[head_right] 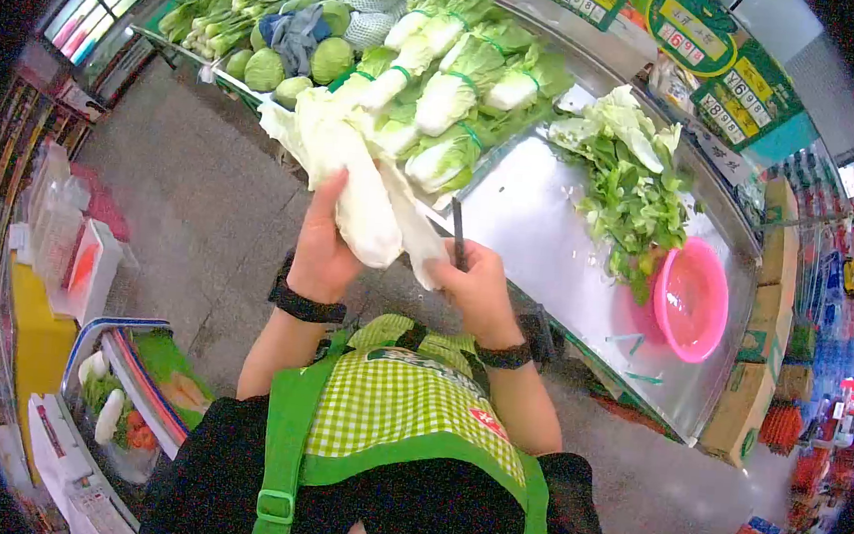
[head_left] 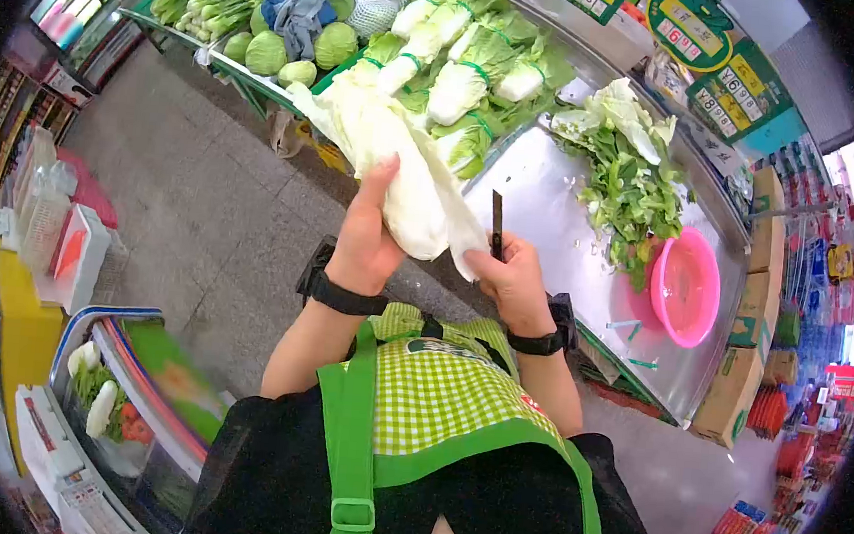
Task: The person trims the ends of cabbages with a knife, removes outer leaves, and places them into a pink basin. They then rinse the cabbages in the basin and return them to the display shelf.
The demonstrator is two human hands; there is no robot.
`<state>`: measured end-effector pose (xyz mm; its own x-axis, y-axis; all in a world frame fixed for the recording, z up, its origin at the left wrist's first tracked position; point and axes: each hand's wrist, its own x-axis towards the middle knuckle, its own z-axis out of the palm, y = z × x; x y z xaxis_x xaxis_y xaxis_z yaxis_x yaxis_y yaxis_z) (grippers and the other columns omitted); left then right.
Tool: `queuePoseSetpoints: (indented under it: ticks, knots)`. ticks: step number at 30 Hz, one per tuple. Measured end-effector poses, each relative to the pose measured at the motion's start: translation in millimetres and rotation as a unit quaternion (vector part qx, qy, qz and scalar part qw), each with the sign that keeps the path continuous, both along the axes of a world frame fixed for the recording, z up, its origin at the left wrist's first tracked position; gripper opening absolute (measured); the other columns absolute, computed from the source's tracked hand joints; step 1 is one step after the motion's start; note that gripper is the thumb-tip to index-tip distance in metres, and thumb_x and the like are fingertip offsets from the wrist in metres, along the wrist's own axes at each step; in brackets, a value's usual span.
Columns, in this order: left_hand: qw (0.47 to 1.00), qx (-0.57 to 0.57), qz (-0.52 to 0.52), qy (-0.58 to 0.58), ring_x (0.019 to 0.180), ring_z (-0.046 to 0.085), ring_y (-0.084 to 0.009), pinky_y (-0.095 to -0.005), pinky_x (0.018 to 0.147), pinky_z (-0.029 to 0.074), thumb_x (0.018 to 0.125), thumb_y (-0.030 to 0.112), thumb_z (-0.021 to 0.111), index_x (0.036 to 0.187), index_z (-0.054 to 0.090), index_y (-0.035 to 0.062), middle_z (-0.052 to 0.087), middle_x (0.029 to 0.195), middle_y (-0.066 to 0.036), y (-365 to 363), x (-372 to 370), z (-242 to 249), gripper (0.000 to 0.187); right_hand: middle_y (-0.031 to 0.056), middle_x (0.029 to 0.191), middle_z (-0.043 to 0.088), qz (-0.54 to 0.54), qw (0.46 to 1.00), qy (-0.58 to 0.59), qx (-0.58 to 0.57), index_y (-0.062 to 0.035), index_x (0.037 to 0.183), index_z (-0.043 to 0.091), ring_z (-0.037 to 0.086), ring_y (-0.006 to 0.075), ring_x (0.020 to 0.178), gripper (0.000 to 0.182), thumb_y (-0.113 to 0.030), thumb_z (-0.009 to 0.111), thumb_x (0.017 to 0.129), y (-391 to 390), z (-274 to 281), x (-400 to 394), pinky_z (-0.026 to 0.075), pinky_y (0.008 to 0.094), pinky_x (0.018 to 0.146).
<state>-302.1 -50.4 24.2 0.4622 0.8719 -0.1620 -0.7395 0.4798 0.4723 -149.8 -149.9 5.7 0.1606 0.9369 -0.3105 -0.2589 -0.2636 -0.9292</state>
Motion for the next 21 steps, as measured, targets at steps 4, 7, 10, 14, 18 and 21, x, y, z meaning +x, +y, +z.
queuePoseSetpoints:
  ticks: [4, 7, 10, 14, 18, 21]
  knots:
    - [1.000, 0.003, -0.006, 0.026, 0.103, 0.053, -0.0220, -0.0389, 0.092, 0.043, 0.084, 0.026, 0.059, 0.123, 0.041, 0.0047, 0.055, 0.113, -0.007, -0.6, 5.5, -5.7, 0.049, 0.0014, 0.074, 0.061, -0.027, 0.999, -0.025, 0.007, 0.0009, 0.091, 0.060, 0.054, 0.0053, 0.060, 0.022, -0.013, 0.068, 0.076, 3.2, 8.9, -13.1, 0.042, 0.0185, 0.052]
    - [1.000, -0.009, 0.001, 0.012, 0.102, 0.054, -0.0226, -0.0392, 0.092, 0.043, 0.083, 0.026, 0.060, 0.122, 0.042, 0.0053, 0.055, 0.112, -0.007, 0.4, 5.6, -1.8, 0.047, 0.0021, 0.076, 0.062, -0.023, 0.999, -0.013, 0.047, 0.0016, 0.093, 0.060, 0.055, 0.0060, 0.064, 0.021, -0.010, 0.067, 0.076, 5.1, -4.9, -13.3, 0.044, 0.0197, 0.059]
    - [0.998, -0.046, -0.036, -0.031, 0.101, 0.054, -0.0214, -0.0371, 0.090, 0.044, 0.083, 0.024, 0.061, 0.122, 0.042, 0.0059, 0.054, 0.114, -0.008, 4.8, 5.4, -6.6, 0.047, 0.0011, 0.078, 0.061, -0.006, 0.995, 0.010, 0.096, 0.0005, 0.089, 0.061, 0.055, 0.0072, 0.068, 0.016, -0.006, 0.066, 0.076, 2.2, -7.4, -12.5, 0.044, 0.0213, 0.063]
    - [0.979, -0.151, -0.102, -0.087, 0.100, 0.055, -0.0233, -0.0398, 0.087, 0.046, 0.083, 0.025, 0.060, 0.118, 0.046, 0.0092, 0.057, 0.111, -0.007, 15.4, 4.5, -40.6, 0.041, -0.0003, 0.077, 0.058, 0.100, 0.968, -0.071, 0.220, -0.0005, 0.079, 0.061, 0.052, 0.0082, 0.072, 0.006, -0.002, 0.064, 0.074, -0.6, -5.8, 2.4, 0.042, 0.0223, 0.066]
    - [0.987, -0.143, -0.015, -0.070, 0.099, 0.055, -0.0238, -0.0414, 0.085, 0.046, 0.083, 0.025, 0.059, 0.117, 0.047, 0.0092, 0.057, 0.109, -0.007, 20.0, -5.1, -36.1, 0.040, 0.0028, 0.078, 0.056, 0.159, 0.969, -0.067, 0.177, -0.0024, 0.076, 0.060, 0.052, 0.0090, 0.067, 0.009, -0.007, 0.067, 0.074, -12.6, -1.1, 34.9, 0.040, 0.0200, 0.056]
    - [0.980, -0.138, -0.032, -0.141, 0.091, 0.057, -0.0256, -0.0435, 0.081, 0.048, 0.082, 0.029, 0.060, 0.114, 0.048, 0.0079, 0.057, 0.100, -0.008, 27.5, -26.6, -31.5, 0.040, -0.0010, 0.076, 0.056, -0.129, 0.949, -0.265, 0.113, -0.0034, 0.091, 0.058, 0.045, 0.0048, 0.055, 0.012, -0.009, 0.059, 0.080, -7.2, -15.8, 129.8, 0.035, 0.0202, 0.046]
